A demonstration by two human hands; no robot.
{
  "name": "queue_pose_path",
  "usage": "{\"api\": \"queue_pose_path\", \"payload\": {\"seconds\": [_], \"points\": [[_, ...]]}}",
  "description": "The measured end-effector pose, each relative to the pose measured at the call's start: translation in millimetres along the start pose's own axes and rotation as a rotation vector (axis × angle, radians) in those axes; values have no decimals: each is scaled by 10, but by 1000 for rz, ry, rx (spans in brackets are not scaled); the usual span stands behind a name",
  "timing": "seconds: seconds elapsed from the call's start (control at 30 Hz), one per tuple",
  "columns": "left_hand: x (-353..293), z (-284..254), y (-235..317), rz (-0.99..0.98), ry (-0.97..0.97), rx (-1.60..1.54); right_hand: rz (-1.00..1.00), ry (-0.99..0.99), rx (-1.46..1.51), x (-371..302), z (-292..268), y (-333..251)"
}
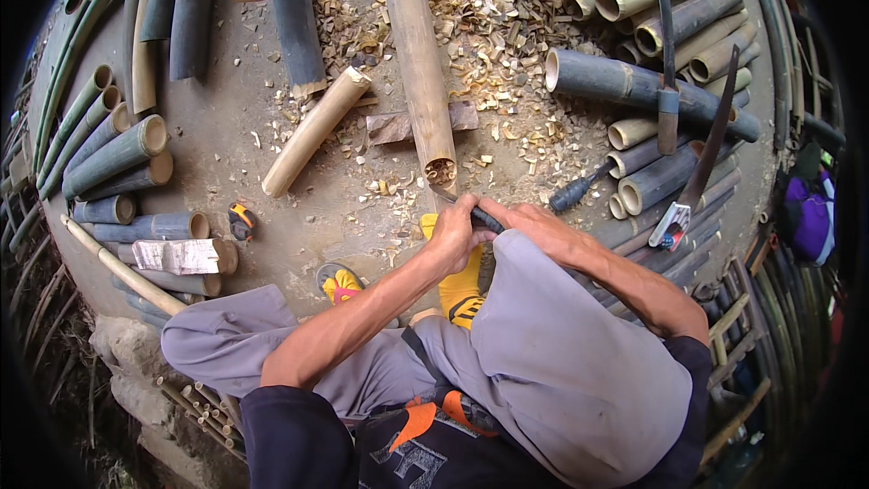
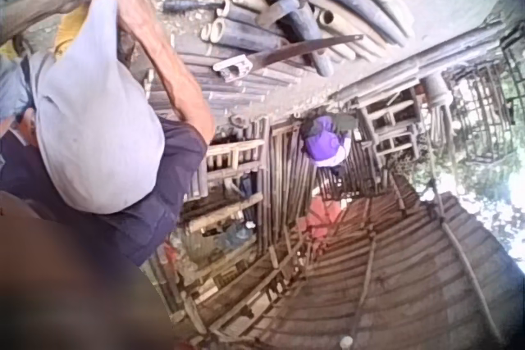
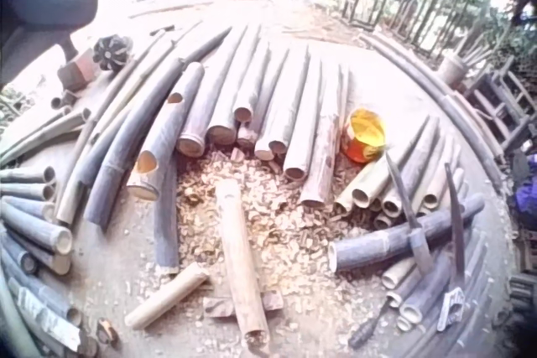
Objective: The person sits on the ground and uses a knife and a wooden mallet to carve and shape bamboo pieces. They repeatedly strike the knife with the mallet to cut and smooth the bamboo, then switch to a chisel to refine the edges.
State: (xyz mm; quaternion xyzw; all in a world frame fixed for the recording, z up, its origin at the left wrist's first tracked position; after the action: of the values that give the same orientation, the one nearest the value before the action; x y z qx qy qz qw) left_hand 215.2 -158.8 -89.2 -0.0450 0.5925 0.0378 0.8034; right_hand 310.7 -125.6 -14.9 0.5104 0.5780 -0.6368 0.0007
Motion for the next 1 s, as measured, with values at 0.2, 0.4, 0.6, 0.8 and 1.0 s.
{"api": "queue_pose_path", "payload": {"seconds": [0.2,0.4,0.6,0.8,1.0], "points": [[19,-163,134,13,-101,406,265,96,363,98,739,368],[-386,-424,913,471,-147,754,64,554,152,-109,214,212],[-878,-1193,2291,1330,988,1488,112,1037,-234,237,-1046,371],[-545,-1435,2339,910,651,1494,80,1327,-661,484,-1410,82],[-711,-861,1608,674,-211,306,-58,483,464,637,-225,-172]]}}
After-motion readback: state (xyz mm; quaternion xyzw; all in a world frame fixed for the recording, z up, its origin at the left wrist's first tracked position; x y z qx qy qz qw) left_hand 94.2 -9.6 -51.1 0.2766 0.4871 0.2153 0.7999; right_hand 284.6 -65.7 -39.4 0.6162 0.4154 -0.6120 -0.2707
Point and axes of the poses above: each hand's wrist, its own x-axis towards the middle knuckle, its own z-axis out of the palm, y = z × x, the point moved 9 cm from there along x, towards the middle knuckle, and after that the axes turned 1 degree about -x, right-handed, at the moved point
